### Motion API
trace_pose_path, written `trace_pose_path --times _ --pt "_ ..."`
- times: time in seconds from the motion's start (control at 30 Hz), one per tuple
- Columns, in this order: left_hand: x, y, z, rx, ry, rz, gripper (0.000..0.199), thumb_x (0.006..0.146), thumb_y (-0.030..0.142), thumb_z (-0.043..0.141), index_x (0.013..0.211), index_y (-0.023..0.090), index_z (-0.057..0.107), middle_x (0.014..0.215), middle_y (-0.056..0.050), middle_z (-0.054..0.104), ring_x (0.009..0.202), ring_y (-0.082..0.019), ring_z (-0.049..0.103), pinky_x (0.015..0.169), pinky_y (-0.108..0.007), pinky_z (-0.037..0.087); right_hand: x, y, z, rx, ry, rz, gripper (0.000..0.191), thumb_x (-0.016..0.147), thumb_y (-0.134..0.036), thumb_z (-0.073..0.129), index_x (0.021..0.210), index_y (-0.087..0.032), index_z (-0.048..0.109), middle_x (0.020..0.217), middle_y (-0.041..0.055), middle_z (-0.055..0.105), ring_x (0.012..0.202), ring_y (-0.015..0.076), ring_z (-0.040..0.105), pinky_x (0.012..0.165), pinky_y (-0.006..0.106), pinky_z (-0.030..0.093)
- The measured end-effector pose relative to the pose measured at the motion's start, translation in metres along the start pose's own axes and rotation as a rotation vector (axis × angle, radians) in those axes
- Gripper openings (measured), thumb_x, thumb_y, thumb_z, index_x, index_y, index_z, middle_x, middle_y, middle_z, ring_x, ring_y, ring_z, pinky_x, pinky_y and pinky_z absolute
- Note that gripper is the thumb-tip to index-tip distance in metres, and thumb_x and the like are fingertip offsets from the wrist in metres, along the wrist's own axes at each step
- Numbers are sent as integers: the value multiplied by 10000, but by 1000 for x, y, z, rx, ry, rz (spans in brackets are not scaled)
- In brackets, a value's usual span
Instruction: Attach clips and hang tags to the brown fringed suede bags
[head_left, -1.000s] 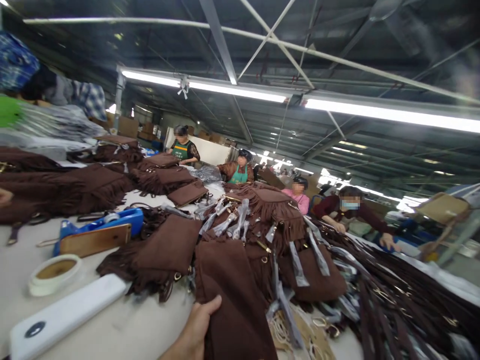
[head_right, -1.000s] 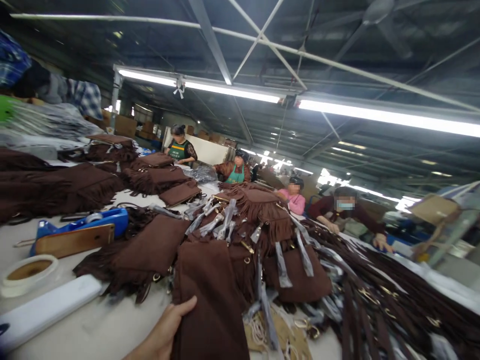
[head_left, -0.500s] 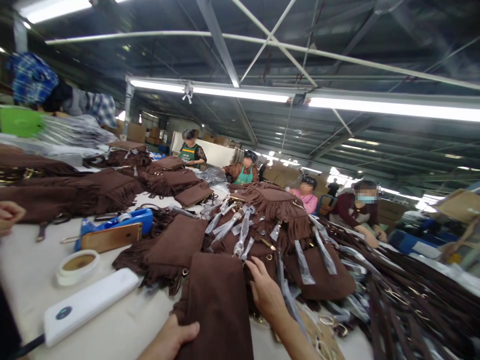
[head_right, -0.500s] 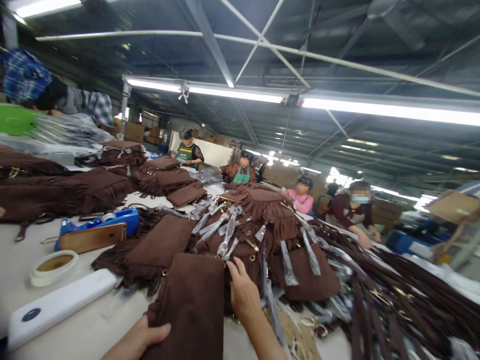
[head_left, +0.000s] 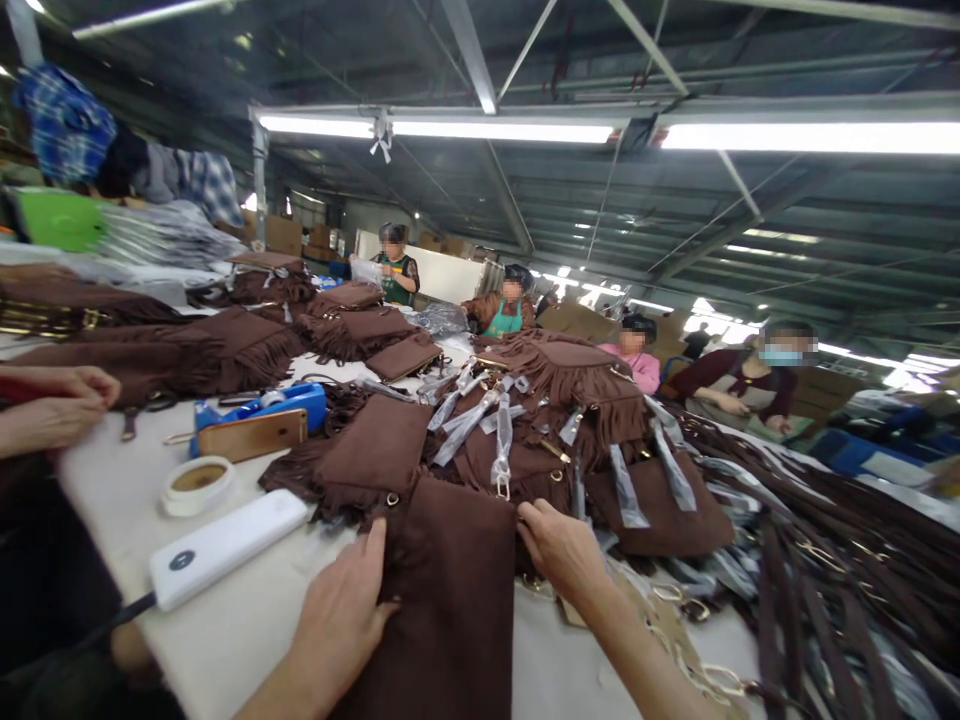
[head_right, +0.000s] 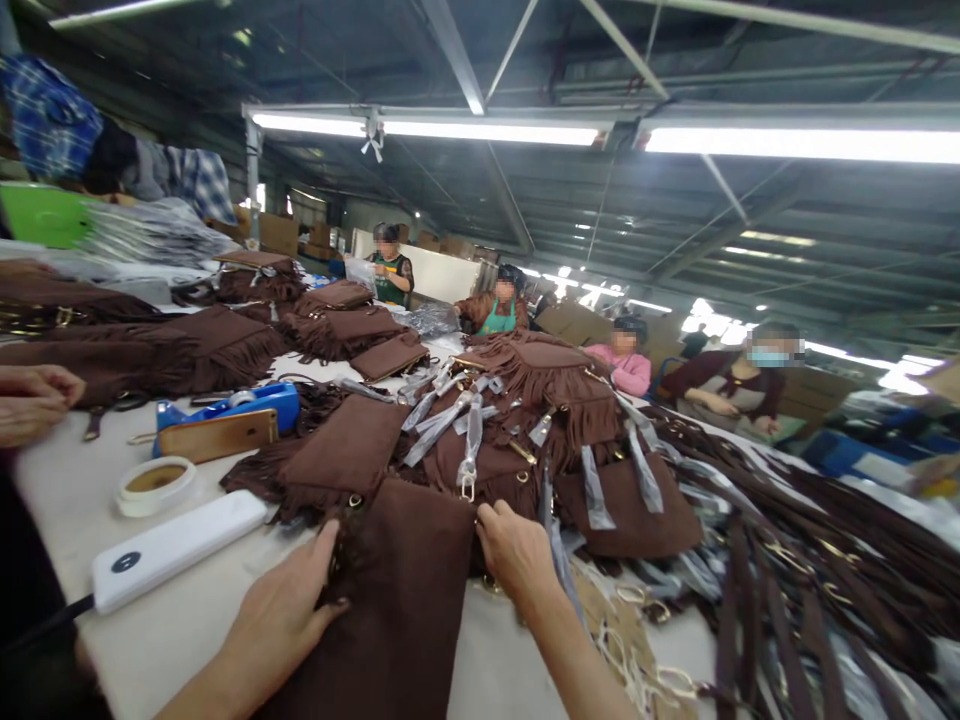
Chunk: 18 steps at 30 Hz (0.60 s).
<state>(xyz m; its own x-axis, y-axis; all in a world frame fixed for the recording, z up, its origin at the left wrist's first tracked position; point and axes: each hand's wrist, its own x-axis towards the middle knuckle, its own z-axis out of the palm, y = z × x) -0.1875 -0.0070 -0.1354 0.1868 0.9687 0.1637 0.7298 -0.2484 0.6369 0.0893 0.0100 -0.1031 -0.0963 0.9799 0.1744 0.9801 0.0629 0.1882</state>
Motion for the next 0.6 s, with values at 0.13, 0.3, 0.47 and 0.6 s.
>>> trace_pose_path --times 0.13,0.3,0.47,0.6 --pt "-11 25 19 258 -129 312 872 774 200 701 1530 134 271 1626 -168 138 1493 -364 165 1213 -544 239 -21 5 2 17 -27 19 139 972 -212 508 950 -204 645 911 67 698 812 242 692 602 286 394" --pt "-27 39 38 221 -611 497 788 861 317 648 1524 112 275 1594 -169 139 1494 -330 142 1218 -533 215 -33 9 17 111 -29 36 105 947 -174 527 900 -181 621 919 97 692 924 276 652 740 328 421" --pt "5 59 29 250 -518 601 446 929 256 526 1352 117 554 1453 -180 507 1336 -312 497 1096 -438 454 -41 17 31 276 -42 12 115 911 -100 522 915 -205 570 955 51 665 878 189 649 721 261 443" --pt "53 88 52 235 -284 718 443 931 99 409 1365 137 488 1433 -133 525 1364 -261 435 1162 -452 353 -42 23 29 361 -25 -43 175 891 -61 484 926 -212 566 954 38 620 908 182 628 785 267 453"
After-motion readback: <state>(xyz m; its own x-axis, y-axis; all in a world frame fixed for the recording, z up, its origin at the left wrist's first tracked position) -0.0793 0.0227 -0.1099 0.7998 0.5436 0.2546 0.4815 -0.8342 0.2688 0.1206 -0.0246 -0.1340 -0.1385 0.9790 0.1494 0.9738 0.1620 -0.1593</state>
